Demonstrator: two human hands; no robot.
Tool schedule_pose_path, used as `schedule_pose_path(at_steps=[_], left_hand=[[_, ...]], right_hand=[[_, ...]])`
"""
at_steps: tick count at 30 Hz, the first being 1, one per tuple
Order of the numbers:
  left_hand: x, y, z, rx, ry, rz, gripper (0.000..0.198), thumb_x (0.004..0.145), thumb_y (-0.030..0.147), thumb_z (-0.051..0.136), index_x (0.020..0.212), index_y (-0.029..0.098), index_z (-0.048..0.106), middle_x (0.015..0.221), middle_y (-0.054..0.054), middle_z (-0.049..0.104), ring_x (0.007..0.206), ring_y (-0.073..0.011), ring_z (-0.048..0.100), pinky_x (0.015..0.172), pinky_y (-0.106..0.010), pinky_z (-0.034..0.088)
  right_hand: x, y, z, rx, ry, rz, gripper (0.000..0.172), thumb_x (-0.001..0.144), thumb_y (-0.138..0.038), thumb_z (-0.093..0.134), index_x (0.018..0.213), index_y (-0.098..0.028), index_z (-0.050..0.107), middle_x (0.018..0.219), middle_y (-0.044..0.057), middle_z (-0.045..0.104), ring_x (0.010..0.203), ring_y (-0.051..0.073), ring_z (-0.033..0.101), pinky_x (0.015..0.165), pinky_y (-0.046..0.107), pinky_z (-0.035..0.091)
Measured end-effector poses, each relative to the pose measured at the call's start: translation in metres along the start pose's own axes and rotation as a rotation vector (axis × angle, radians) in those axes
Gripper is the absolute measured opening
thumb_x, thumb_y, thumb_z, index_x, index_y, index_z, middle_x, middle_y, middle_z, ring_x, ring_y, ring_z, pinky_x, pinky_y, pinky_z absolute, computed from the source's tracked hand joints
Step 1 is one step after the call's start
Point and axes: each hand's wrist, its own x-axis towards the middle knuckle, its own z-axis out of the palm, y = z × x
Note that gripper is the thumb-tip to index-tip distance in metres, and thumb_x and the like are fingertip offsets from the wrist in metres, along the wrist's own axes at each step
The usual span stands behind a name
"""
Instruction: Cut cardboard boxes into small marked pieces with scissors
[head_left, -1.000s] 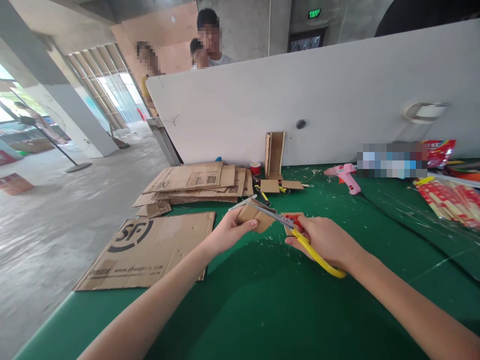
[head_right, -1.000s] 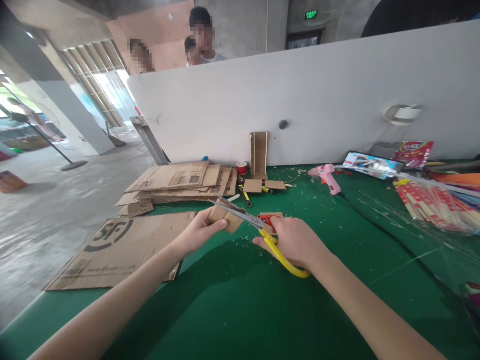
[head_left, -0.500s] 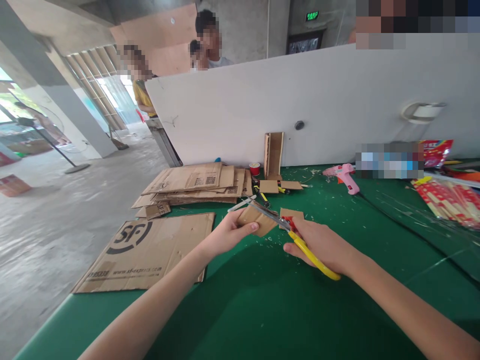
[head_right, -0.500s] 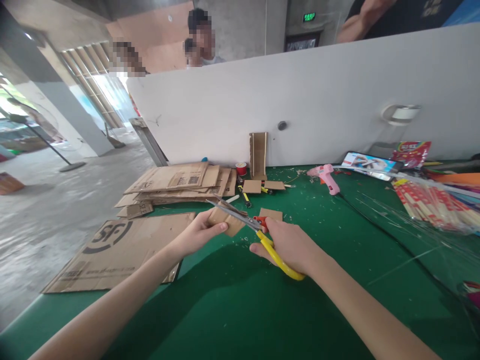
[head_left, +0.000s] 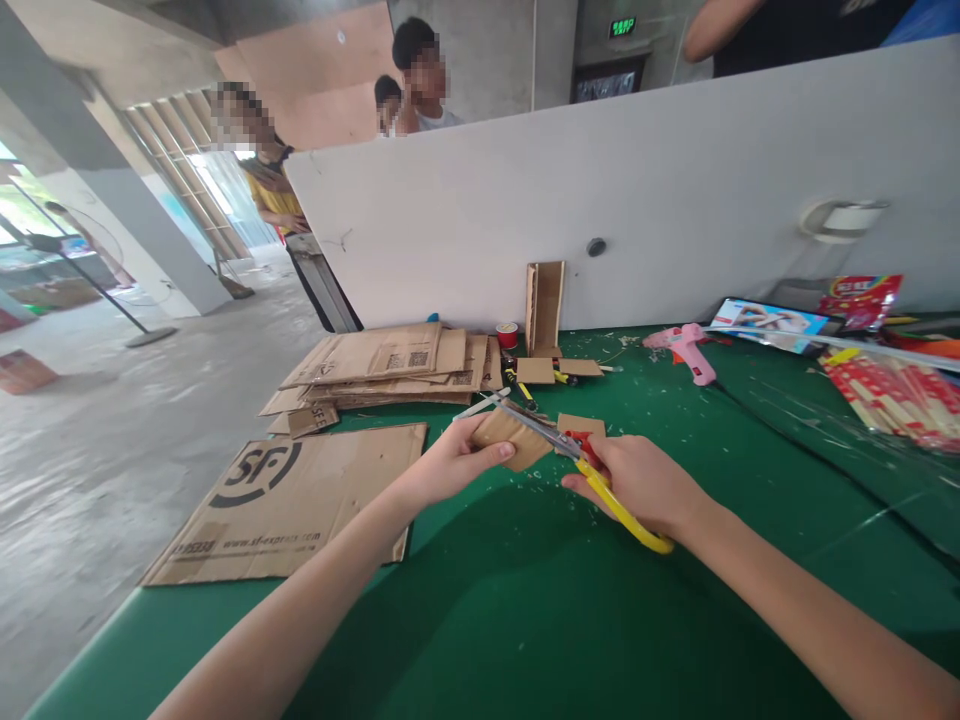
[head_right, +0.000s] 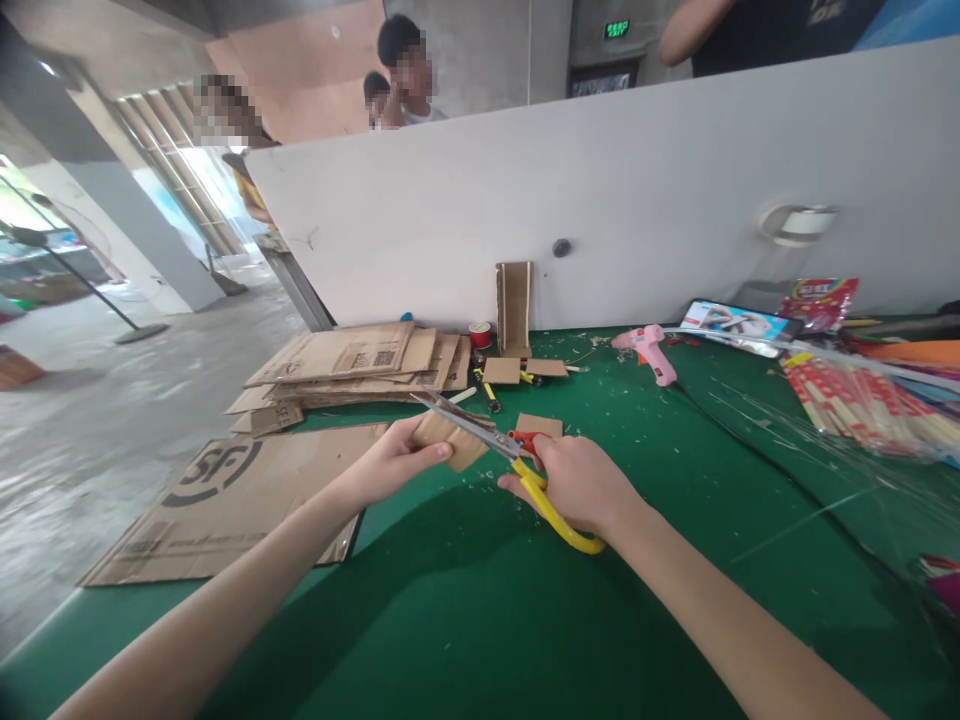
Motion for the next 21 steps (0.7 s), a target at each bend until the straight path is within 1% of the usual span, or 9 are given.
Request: schedule_pose_path(at_steps=[4,10,12,16,21], left_hand=[[-0.0012,0.0055,-0.0023,0.029,-0.020,0.019,0.035,0.081,0.042,0.061,0.102,0.014,0.062,0.091,-0.005,0.063,0.078,-0.0163,0.056,0.067,-0.024,0.046],[-0.0041,0.0063,-0.0039,0.136,-0.045,0.025,0.033,0.083,0.041,0.059,0.105,0.017,0.062,0.089,-0.004,0.063,0.076,-0.0148,0.056,0.066,-0.023,0.045],[-0.0040,0.0039,-0.0028,0.137,-0.044,0.018,0.032,0.083,0.041,0.059,0.105,0.017,0.062,0.089,-0.004,0.063,0.075,-0.0148,0.056,0.066,-0.023,0.045],[-0.0029,-0.0003,-0.0003,0.104,-0.036,0.008,0.032,0.083,0.041,0.059,0.105,0.018,0.062,0.089,-0.004,0.062,0.076,-0.0153,0.055,0.065,-0.023,0.045],[-0.0029,0.0010,-0.0020,0.102,-0.052,-0.002,0.033,0.083,0.041,0.059,0.106,0.017,0.061,0.090,-0.004,0.061,0.078,-0.0154,0.055,0.065,-0.023,0.044]], right_hand=[[-0.0012,-0.0018,-0.0007,-0.003,0.003,-0.013,0.036,0.085,-0.051,0.045,0.066,-0.024,0.031,0.065,0.004,0.059,0.058,0.022,0.057,0.050,0.029,0.030],[-0.0037,-0.0055,-0.0016,0.112,-0.028,-0.053,0.026,0.084,-0.047,0.049,0.080,-0.023,0.038,0.077,0.004,0.062,0.062,0.021,0.058,0.051,0.027,0.034],[-0.0032,-0.0058,-0.0011,0.095,-0.019,-0.043,0.025,0.085,-0.045,0.048,0.077,-0.023,0.037,0.076,0.004,0.062,0.061,0.021,0.058,0.051,0.027,0.033],[-0.0017,-0.0050,0.0019,0.018,0.029,-0.022,0.031,0.084,-0.047,0.049,0.070,-0.024,0.034,0.067,0.004,0.061,0.058,0.022,0.058,0.050,0.028,0.030],[-0.0022,-0.0050,0.0042,-0.008,0.052,-0.042,0.032,0.084,-0.048,0.049,0.069,-0.023,0.036,0.064,0.005,0.061,0.056,0.022,0.059,0.048,0.028,0.029]])
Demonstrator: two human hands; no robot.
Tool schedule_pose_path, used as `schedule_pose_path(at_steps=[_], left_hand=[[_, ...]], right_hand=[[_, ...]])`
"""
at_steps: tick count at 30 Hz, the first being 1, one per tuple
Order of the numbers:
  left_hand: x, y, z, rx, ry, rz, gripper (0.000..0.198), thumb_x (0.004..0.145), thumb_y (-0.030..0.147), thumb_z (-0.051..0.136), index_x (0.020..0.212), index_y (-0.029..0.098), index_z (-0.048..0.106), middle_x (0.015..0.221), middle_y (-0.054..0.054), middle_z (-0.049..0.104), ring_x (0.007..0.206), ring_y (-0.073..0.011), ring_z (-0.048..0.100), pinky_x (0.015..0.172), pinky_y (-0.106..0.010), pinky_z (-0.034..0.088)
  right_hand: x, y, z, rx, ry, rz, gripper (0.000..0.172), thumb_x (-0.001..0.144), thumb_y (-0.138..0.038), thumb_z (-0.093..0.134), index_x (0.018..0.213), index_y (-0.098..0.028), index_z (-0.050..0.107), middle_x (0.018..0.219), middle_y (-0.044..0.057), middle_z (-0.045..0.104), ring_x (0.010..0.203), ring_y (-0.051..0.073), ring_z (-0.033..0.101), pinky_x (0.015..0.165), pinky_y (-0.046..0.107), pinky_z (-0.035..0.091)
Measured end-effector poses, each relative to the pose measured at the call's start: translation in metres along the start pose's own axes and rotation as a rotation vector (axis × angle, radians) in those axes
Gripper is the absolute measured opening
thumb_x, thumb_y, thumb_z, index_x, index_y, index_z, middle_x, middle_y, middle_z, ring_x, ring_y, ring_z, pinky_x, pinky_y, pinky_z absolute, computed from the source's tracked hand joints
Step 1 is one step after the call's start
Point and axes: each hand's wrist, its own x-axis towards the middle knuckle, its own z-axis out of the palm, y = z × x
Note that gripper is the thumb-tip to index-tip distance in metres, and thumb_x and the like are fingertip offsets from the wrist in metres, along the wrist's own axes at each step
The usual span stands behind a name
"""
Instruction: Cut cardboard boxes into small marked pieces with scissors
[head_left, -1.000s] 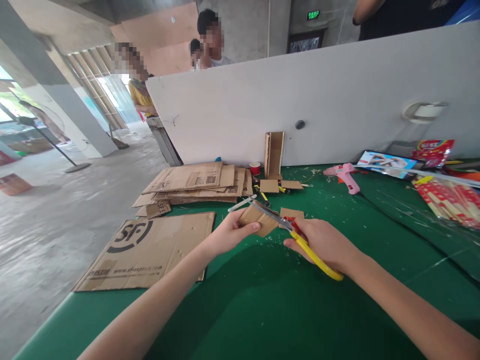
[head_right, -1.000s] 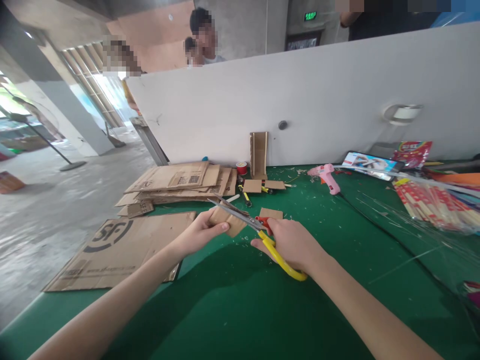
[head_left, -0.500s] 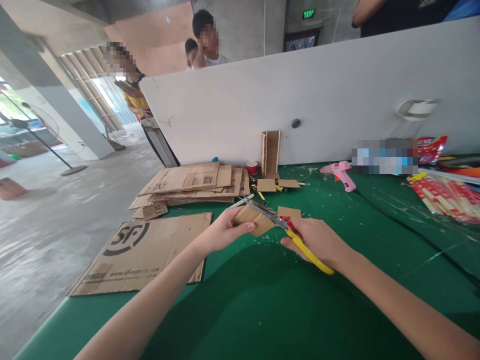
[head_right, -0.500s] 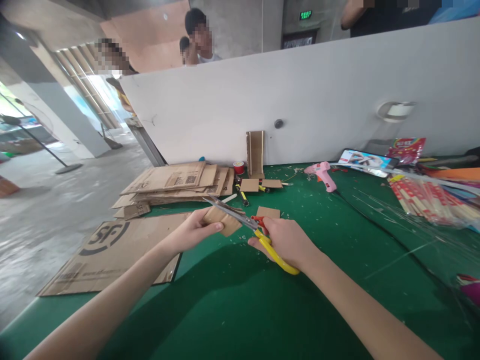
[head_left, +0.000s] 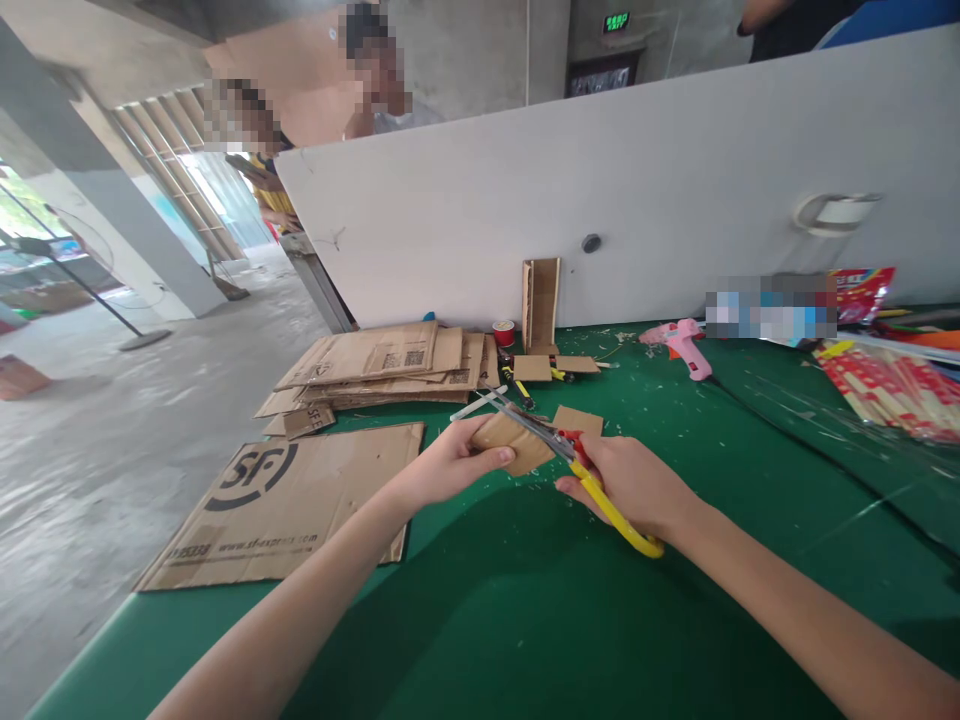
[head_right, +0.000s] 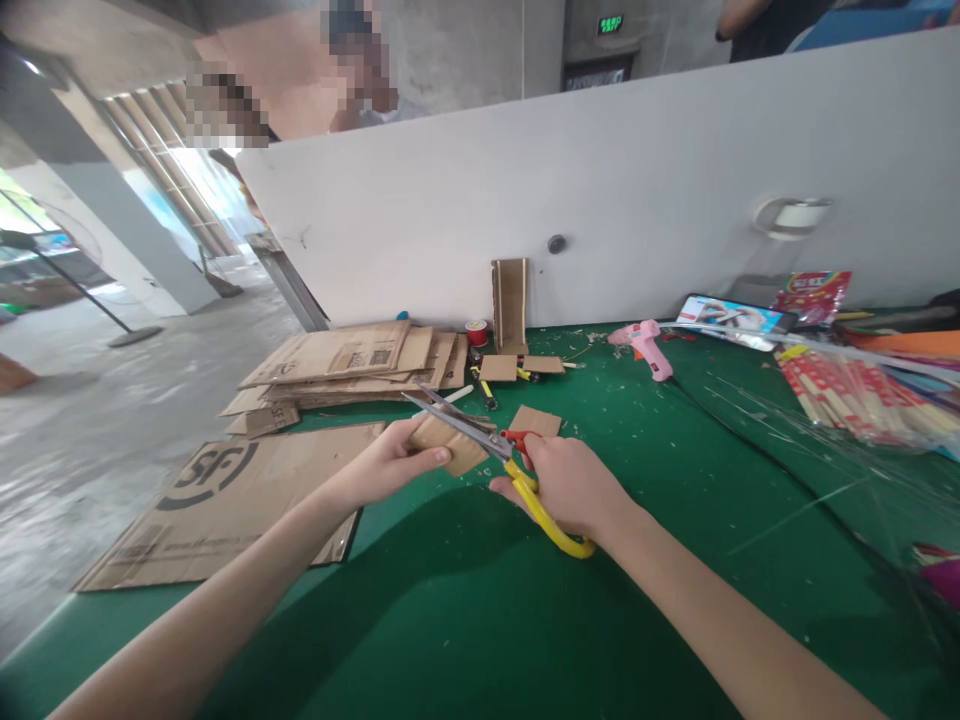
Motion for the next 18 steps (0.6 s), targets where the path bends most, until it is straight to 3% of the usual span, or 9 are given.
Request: schedule_pose_path(at_steps=[7,12,15,18], left_hand=[[0.000,0.007,-0.004,0.057,-0.084,-0.002,0.037,0.083,0.042,0.058,0.107,0.014,0.059,0.085,-0.003,0.060,0.072,-0.0133,0.052,0.062,-0.023,0.042],[0.001,0.009,0.000,0.028,-0.164,-0.048,0.040,0.083,0.043,0.058,0.110,0.014,0.057,0.093,-0.005,0.061,0.078,-0.0162,0.056,0.065,-0.025,0.045],[0.001,0.012,-0.002,0.090,-0.157,-0.099,0.037,0.082,0.042,0.058,0.107,0.014,0.057,0.090,-0.004,0.061,0.077,-0.0161,0.057,0.061,-0.025,0.046],[0.001,0.016,-0.002,0.108,-0.161,-0.125,0.034,0.081,0.039,0.060,0.105,0.016,0.054,0.094,-0.004,0.060,0.081,-0.0169,0.060,0.061,-0.025,0.049]], right_hand=[[0.000,0.002,0.002,-0.034,-0.009,-0.029,0.031,0.086,-0.046,0.045,0.068,-0.021,0.044,0.065,0.009,0.065,0.057,0.022,0.061,0.049,0.028,0.029],[0.001,0.007,0.004,0.028,0.003,-0.048,0.037,0.087,-0.049,0.040,0.069,-0.019,0.050,0.064,0.010,0.064,0.057,0.022,0.060,0.050,0.028,0.030],[0.001,0.009,0.005,0.152,0.021,-0.050,0.044,0.085,-0.057,0.039,0.067,-0.019,0.050,0.056,0.006,0.058,0.050,0.019,0.053,0.048,0.028,0.029],[0.002,0.005,0.010,0.426,0.013,-0.017,0.047,0.083,-0.062,0.041,0.064,-0.020,0.050,0.051,0.002,0.051,0.044,0.014,0.047,0.043,0.025,0.030]])
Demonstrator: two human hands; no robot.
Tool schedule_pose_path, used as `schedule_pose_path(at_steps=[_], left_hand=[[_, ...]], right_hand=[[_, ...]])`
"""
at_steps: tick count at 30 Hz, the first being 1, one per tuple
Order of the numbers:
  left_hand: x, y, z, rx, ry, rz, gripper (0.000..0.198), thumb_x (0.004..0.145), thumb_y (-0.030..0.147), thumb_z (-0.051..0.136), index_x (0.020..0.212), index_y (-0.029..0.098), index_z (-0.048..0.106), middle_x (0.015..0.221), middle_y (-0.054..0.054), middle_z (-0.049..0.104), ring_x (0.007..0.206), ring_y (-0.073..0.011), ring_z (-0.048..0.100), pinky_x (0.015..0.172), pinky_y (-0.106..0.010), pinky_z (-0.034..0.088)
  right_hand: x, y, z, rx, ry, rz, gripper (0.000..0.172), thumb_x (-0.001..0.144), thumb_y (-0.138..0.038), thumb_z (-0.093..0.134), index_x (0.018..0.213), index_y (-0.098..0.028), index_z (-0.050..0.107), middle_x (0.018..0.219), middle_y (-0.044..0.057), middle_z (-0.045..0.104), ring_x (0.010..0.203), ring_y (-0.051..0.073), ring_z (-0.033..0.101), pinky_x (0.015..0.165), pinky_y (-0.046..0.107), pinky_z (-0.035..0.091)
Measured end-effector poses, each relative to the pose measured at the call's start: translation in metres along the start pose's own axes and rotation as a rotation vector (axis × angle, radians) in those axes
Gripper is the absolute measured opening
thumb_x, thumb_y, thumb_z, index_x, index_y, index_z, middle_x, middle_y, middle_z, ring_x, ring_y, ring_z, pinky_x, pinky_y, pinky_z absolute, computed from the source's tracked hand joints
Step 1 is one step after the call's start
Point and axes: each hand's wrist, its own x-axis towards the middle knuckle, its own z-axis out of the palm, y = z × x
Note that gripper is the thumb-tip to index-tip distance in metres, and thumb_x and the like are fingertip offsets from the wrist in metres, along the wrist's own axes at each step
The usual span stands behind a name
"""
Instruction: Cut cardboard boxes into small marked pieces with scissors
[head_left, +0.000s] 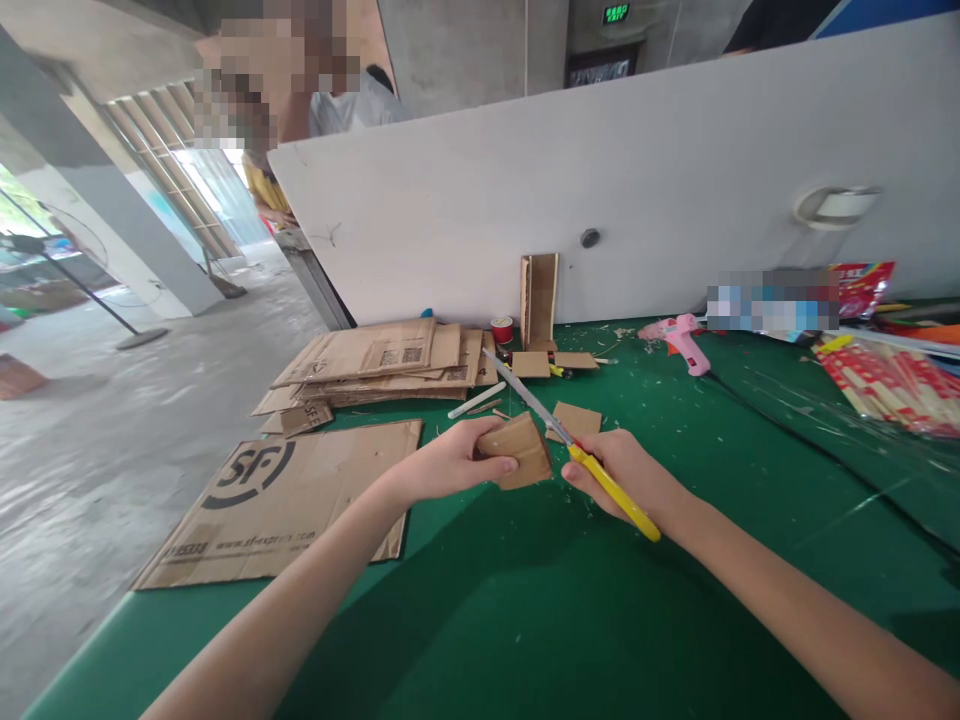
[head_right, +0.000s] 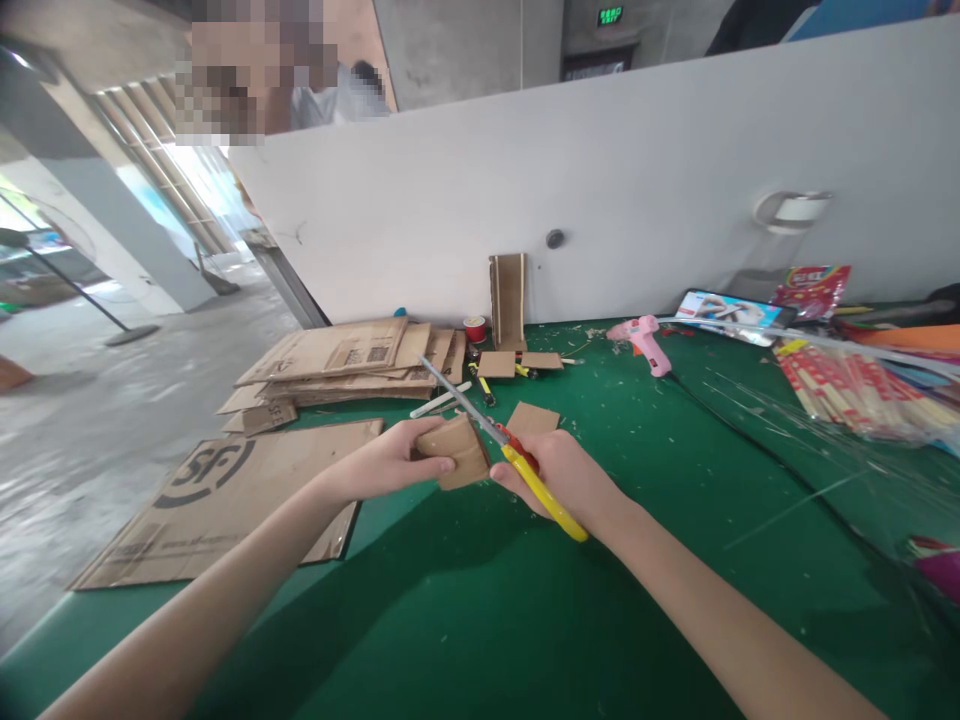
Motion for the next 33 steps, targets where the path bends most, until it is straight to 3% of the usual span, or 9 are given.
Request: schedule_pose_path(at_steps=[4,7,11,14,18,23,28,33], left_hand=[[-0.001,0.005,0.007,-0.185,-0.087,-0.069,0.032,0.081,0.036,0.061,0.102,0.018,0.044,0.095,-0.007,0.060,0.083,-0.0206,0.066,0.054,-0.025,0.054],[-0.001,0.007,0.011,-0.224,-0.121,-0.098,0.030,0.081,0.036,0.060,0.098,0.019,0.043,0.092,-0.009,0.063,0.075,-0.0210,0.069,0.043,-0.020,0.050],[0.002,0.007,0.014,-0.263,-0.055,-0.095,0.033,0.079,0.035,0.064,0.099,0.018,0.044,0.090,-0.008,0.065,0.067,-0.0189,0.069,0.038,-0.018,0.047],[0.005,0.007,0.018,-0.300,0.032,-0.089,0.038,0.079,0.039,0.064,0.102,0.017,0.045,0.089,-0.008,0.064,0.062,-0.0155,0.066,0.039,-0.019,0.048],[0.008,0.007,0.030,-0.387,0.044,-0.100,0.034,0.085,0.043,0.055,0.103,0.017,0.042,0.093,-0.009,0.063,0.062,-0.0138,0.065,0.041,-0.020,0.051],[0.009,0.005,0.045,-0.460,0.077,-0.161,0.032,0.089,0.050,0.043,0.097,0.022,0.032,0.082,-0.003,0.063,0.050,-0.0138,0.063,0.034,-0.022,0.049],[0.008,0.001,0.053,-0.431,0.133,-0.142,0.036,0.087,0.054,0.046,0.091,0.023,0.028,0.058,0.006,0.057,0.036,-0.0120,0.055,0.027,-0.018,0.042],[0.008,0.000,0.061,-0.511,0.188,-0.077,0.037,0.087,0.053,0.048,0.099,0.022,0.031,0.065,0.002,0.061,0.040,-0.0128,0.058,0.032,-0.021,0.046]], right_hand=[[0.001,-0.014,0.009,0.437,0.008,0.235,0.042,0.078,-0.060,0.051,0.070,-0.019,0.052,0.052,-0.002,0.052,0.040,0.012,0.049,0.037,0.022,0.037],[0.001,-0.027,0.008,0.545,0.002,0.339,0.030,0.076,-0.048,0.060,0.075,-0.020,0.053,0.045,-0.006,0.047,0.035,0.010,0.044,0.033,0.021,0.036],[0.001,-0.035,0.003,0.559,-0.019,0.333,0.022,0.079,-0.039,0.059,0.072,-0.019,0.052,0.039,-0.007,0.044,0.033,0.008,0.040,0.033,0.020,0.032],[0.001,-0.031,0.007,0.603,0.051,0.348,0.028,0.082,-0.044,0.056,0.068,-0.020,0.049,0.039,-0.007,0.043,0.033,0.009,0.040,0.034,0.021,0.032],[0.001,-0.025,0.016,0.670,0.125,0.341,0.036,0.084,-0.049,0.053,0.064,-0.020,0.047,0.039,-0.006,0.044,0.034,0.010,0.042,0.036,0.022,0.034],[0.001,-0.026,0.017,0.580,0.126,0.292,0.034,0.085,-0.047,0.052,0.065,-0.020,0.050,0.041,-0.005,0.047,0.035,0.010,0.043,0.036,0.022,0.033],[0.000,-0.029,0.015,0.510,0.146,0.258,0.030,0.086,-0.045,0.052,0.070,-0.019,0.054,0.042,-0.004,0.048,0.036,0.012,0.046,0.037,0.023,0.034],[-0.002,-0.028,0.017,0.496,0.173,0.226,0.032,0.089,-0.047,0.046,0.072,-0.020,0.054,0.044,-0.004,0.050,0.039,0.013,0.048,0.038,0.024,0.036]])
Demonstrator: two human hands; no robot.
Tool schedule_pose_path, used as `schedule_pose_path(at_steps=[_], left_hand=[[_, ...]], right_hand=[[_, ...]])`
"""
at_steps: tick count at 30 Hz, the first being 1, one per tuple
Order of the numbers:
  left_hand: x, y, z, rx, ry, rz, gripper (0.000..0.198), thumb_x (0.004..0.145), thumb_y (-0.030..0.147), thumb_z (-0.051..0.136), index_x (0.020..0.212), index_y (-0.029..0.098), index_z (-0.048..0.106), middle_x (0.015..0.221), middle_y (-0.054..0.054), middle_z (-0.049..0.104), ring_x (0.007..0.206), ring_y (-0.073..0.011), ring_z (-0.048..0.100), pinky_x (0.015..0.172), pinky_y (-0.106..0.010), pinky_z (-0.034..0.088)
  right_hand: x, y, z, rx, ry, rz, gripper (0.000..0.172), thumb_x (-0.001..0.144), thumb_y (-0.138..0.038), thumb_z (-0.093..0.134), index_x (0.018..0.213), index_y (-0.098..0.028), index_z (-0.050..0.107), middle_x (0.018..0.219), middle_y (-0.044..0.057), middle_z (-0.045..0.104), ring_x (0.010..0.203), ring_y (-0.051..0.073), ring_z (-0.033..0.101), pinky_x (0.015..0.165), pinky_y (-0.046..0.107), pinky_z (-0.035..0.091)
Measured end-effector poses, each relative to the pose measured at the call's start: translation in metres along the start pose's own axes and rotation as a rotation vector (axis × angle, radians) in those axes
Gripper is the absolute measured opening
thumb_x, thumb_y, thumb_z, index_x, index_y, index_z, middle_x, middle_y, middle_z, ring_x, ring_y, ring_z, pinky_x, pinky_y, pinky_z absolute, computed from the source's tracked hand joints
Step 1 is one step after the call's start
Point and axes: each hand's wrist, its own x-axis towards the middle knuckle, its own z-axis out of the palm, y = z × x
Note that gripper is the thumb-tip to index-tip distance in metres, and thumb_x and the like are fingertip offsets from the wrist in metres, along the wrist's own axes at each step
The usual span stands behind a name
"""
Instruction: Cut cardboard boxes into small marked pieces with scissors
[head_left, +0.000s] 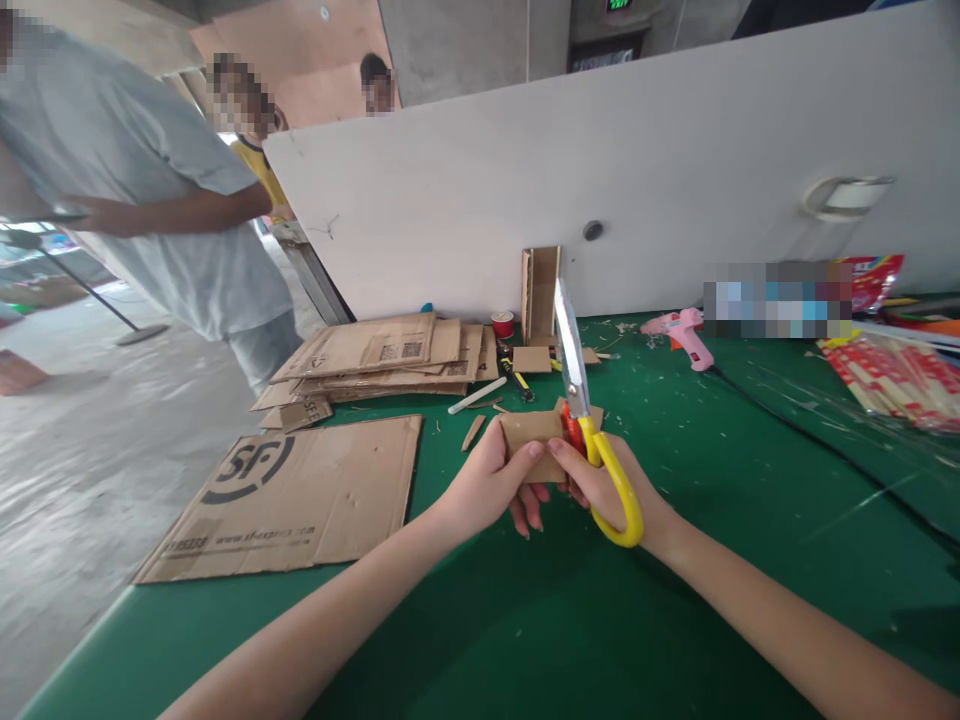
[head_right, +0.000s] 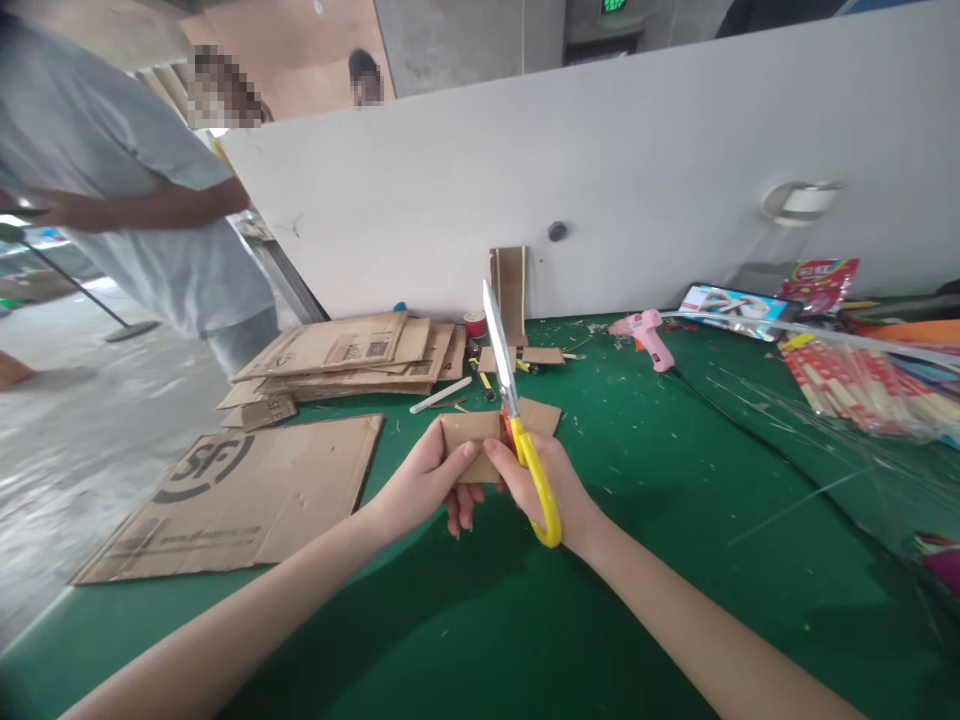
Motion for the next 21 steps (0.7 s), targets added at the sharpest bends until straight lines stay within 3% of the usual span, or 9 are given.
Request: schedule_pose_path(at_steps=[5,9,12,18,21], left_hand=[[0.001,-0.002,0.002,-0.083,0.038,-0.025,0.040,0.085,0.051,0.052,0.104,0.020,0.035,0.064,0.000,0.063,0.050,-0.0165,0.065,0.042,-0.025,0.053],[0.004,0.000,-0.005,-0.074,0.020,-0.070,0.043,0.084,0.049,0.056,0.111,0.017,0.045,0.086,-0.008,0.067,0.067,-0.0183,0.068,0.047,-0.026,0.054],[0.005,0.002,-0.010,-0.016,0.041,0.002,0.041,0.080,0.044,0.063,0.108,0.015,0.055,0.094,-0.009,0.064,0.077,-0.0169,0.065,0.048,-0.021,0.051],[0.007,0.001,-0.010,-0.194,0.286,0.148,0.033,0.078,0.041,0.066,0.099,0.016,0.059,0.087,-0.003,0.065,0.064,-0.0096,0.059,0.054,-0.021,0.045],[0.010,0.002,-0.012,-0.319,0.415,0.235,0.034,0.077,0.041,0.068,0.102,0.020,0.059,0.096,-0.002,0.067,0.072,-0.0108,0.062,0.065,-0.023,0.047]], right_hand=[[0.000,0.002,-0.002,-0.049,0.041,-0.045,0.031,0.088,-0.047,0.047,0.072,-0.021,0.052,0.047,-0.002,0.050,0.046,0.015,0.053,0.042,0.024,0.040],[-0.001,-0.001,-0.004,-0.082,0.058,-0.074,0.029,0.087,-0.046,0.048,0.071,-0.022,0.050,0.050,-0.002,0.052,0.048,0.015,0.054,0.044,0.024,0.040],[0.000,0.001,-0.005,-0.085,0.044,-0.083,0.030,0.085,-0.047,0.051,0.069,-0.021,0.048,0.052,-0.002,0.052,0.047,0.014,0.052,0.043,0.024,0.039],[0.006,0.015,-0.010,-0.052,-0.064,-0.129,0.034,0.088,-0.052,0.046,0.080,-0.020,0.052,0.068,0.000,0.058,0.052,0.013,0.053,0.049,0.025,0.044],[0.010,0.020,-0.016,-0.163,-0.115,-0.169,0.033,0.088,-0.052,0.045,0.089,-0.020,0.050,0.073,0.002,0.058,0.060,0.015,0.057,0.055,0.027,0.046]])
